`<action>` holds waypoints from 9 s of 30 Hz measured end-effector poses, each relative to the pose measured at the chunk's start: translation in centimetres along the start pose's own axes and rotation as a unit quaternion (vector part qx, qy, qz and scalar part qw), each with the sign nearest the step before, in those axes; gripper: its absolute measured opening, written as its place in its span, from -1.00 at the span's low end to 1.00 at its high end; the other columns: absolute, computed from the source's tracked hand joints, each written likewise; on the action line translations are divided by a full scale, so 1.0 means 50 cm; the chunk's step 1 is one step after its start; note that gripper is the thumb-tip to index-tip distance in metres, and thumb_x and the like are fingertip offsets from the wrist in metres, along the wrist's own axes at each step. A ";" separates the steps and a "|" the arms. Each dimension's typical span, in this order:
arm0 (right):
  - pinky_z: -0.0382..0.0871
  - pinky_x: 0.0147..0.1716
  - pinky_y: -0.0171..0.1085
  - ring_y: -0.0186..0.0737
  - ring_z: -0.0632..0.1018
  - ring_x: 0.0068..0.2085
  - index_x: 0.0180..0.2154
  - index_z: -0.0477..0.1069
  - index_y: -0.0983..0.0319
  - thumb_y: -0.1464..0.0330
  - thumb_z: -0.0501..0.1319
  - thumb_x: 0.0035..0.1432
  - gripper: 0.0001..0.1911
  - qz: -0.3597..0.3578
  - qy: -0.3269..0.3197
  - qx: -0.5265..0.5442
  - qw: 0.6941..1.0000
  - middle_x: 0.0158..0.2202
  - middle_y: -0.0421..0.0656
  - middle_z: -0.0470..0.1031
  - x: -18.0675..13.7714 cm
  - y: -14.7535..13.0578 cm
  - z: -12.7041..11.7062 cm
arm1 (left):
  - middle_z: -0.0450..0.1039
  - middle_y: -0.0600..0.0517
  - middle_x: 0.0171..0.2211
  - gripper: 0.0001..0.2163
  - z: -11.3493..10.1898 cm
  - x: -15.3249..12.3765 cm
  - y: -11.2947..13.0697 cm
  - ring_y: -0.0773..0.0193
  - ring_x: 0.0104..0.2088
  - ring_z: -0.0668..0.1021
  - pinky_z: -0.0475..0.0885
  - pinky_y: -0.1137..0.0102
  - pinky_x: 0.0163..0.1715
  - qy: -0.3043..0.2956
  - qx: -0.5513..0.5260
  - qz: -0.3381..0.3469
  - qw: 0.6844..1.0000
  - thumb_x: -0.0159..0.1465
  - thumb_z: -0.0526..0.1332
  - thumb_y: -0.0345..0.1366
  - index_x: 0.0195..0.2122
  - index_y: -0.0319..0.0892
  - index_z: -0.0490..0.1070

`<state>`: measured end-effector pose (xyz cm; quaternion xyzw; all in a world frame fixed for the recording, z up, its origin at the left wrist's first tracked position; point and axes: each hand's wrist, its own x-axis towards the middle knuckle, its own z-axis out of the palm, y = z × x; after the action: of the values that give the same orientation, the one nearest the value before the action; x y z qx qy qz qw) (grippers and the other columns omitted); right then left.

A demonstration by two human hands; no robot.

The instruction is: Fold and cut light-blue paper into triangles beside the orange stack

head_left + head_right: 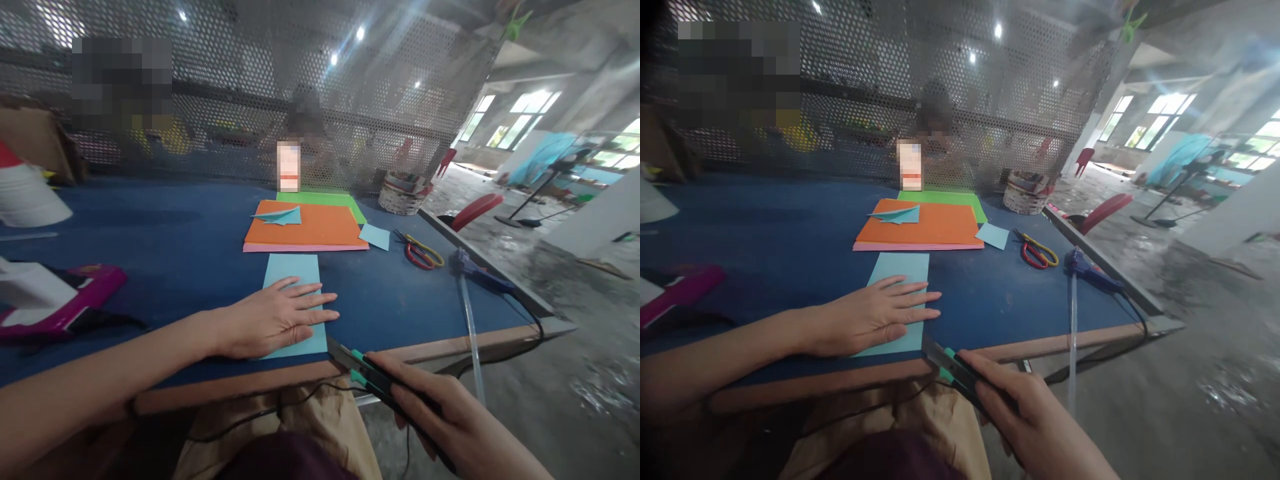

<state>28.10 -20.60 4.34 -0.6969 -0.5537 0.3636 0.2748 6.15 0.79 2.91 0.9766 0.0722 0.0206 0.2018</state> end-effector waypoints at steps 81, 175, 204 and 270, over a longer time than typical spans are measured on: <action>0.36 0.07 -0.30 -0.23 0.51 0.09 0.23 0.26 0.11 0.30 0.02 0.36 -0.57 -0.060 -0.036 -0.008 0.997 0.13 -0.17 0.47 0.006 -0.083 0.102 | -0.21 0.17 0.40 -0.54 -0.007 -0.002 -0.004 0.05 0.39 -0.11 -0.24 -0.11 0.29 -0.045 0.010 0.010 0.999 0.43 -0.25 0.02 0.33 0.20 -0.06; 0.29 -0.36 -0.13 0.01 0.51 -0.26 0.11 0.39 0.21 0.42 0.10 0.26 -0.61 -0.072 0.396 -0.529 0.747 -0.16 0.00 0.50 0.181 -0.001 0.024 | 0.31 -0.15 0.08 -0.39 0.003 -0.013 0.087 -0.04 0.06 0.41 0.35 0.14 0.00 0.116 -0.063 -0.249 0.959 0.15 0.30 -0.22 0.21 -0.22 0.16; 0.43 -0.03 0.00 0.01 0.44 0.16 0.23 0.23 0.30 0.01 0.04 0.27 -0.33 -0.428 0.201 -0.481 0.739 0.24 -0.06 0.30 0.184 -0.017 0.183 | 0.35 -0.09 0.08 -0.67 -0.145 0.044 -0.161 0.10 0.02 0.46 0.40 0.06 0.00 0.248 -0.036 -0.314 0.916 0.30 0.22 -0.19 0.05 -0.18 0.34; 0.21 -0.46 -0.41 -0.36 0.39 -0.42 -0.37 0.44 0.19 0.10 0.14 0.27 -0.68 -0.161 0.000 -0.031 0.986 -0.49 -0.30 0.40 0.093 -0.146 0.068 | 0.45 0.15 -0.33 -0.54 -0.149 -0.103 0.090 0.38 -0.37 0.44 0.32 0.52 -0.34 0.036 -0.361 -0.149 0.920 0.16 0.31 -0.33 0.10 0.04 0.36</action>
<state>21.72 -14.42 7.14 -0.6068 -0.6699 0.2973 0.3076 1.15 -1.17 11.47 0.8140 0.2117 0.0498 0.5387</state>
